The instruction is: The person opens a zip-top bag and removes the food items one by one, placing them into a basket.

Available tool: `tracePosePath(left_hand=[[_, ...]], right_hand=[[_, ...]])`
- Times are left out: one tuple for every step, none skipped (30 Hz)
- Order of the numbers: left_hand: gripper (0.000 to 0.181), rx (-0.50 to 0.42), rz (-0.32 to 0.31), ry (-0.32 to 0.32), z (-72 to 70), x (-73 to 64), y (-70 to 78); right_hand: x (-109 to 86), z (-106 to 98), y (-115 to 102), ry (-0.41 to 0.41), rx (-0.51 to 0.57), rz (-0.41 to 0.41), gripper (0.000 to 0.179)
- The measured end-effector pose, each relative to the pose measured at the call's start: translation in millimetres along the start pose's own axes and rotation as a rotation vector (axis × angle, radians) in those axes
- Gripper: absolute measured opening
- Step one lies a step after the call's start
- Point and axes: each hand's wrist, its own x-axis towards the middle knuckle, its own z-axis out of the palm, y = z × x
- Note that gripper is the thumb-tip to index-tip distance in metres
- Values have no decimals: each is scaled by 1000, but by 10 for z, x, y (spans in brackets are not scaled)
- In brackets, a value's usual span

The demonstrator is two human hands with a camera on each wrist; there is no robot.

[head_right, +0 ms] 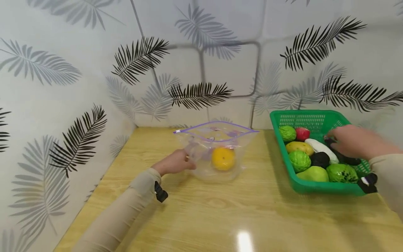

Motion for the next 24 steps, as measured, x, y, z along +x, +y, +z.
tracePosePath(left_hand=[[50, 0, 3, -3, 9, 3, -1], [55, 1, 7, -3, 20, 8, -3], [61, -1, 13, -3, 30, 12, 2], [57, -1, 16, -7, 39, 14, 7], [66, 2, 22, -7, 47, 20, 16], [72, 2, 32, -7, 51, 25, 28], [80, 3, 40, -6, 49, 35, 36], [88, -1, 48, -3, 42, 42, 43], [92, -2, 55, 1, 31, 52, 46], [95, -5, 58, 5, 18, 58, 49], [102, -7, 64, 13, 4, 68, 46], [101, -12, 63, 17, -9, 70, 41], [98, -12, 61, 21, -19, 71, 33], [95, -16, 54, 20, -24, 64, 26], [93, -15, 49, 20, -27, 56, 20], [90, -17, 43, 16, -26, 43, 16], [88, -17, 38, 13, -24, 31, 8], [86, -17, 36, 9, -20, 19, 1], [86, -17, 33, 7, -17, 6, -4], [85, -19, 29, 4, -15, -8, -7], [84, -21, 27, 8, -16, -21, -10], [83, -19, 25, 12, -16, -28, -15], [83, -20, 23, 16, -18, -35, -17], [82, -22, 22, 18, -21, -40, -18]], right_hand=[[4, -79, -175, 53, 18, -32, 29], [7, -163, -361, 102, 28, -63, 28], [7, -248, -546, 149, 38, -93, 28], [-4, -339, -738, 192, 46, -119, 29], [-12, -428, -926, 228, 55, -150, 29], [-21, -513, -1099, 276, 57, -196, 29], [-14, -587, -1260, 332, 61, -248, 29], [-6, -662, -1410, 368, 64, -295, 29], [12, -728, -1552, 400, 72, -341, 30], [43, -792, -1685, 418, 82, -386, 30], [96, -837, -1804, 424, 91, -426, 31], [156, -871, -1910, 422, 96, -465, 31], [226, -896, -2012, 403, 103, -499, 31], [293, -915, -2109, 364, 110, -524, 32], [367, -918, -2193, 323, 118, -548, 33], [444, -912, -2265, 283, 124, -571, 32], [528, -890, -2326, 248, 133, -593, 32], [611, -868, -2379, 210, 139, -616, 31], [696, -841, -2423, 178, 148, -632, 31], [777, -809, -2458, 141, 157, -639, 32], [858, -777, -2485, 106, 164, -643, 32], [937, -742, -2506, 74, 166, -649, 31], [1014, -702, -2520, 42, 163, -652, 30], [1082, -666, -2534, 11, 154, -653, 29]])
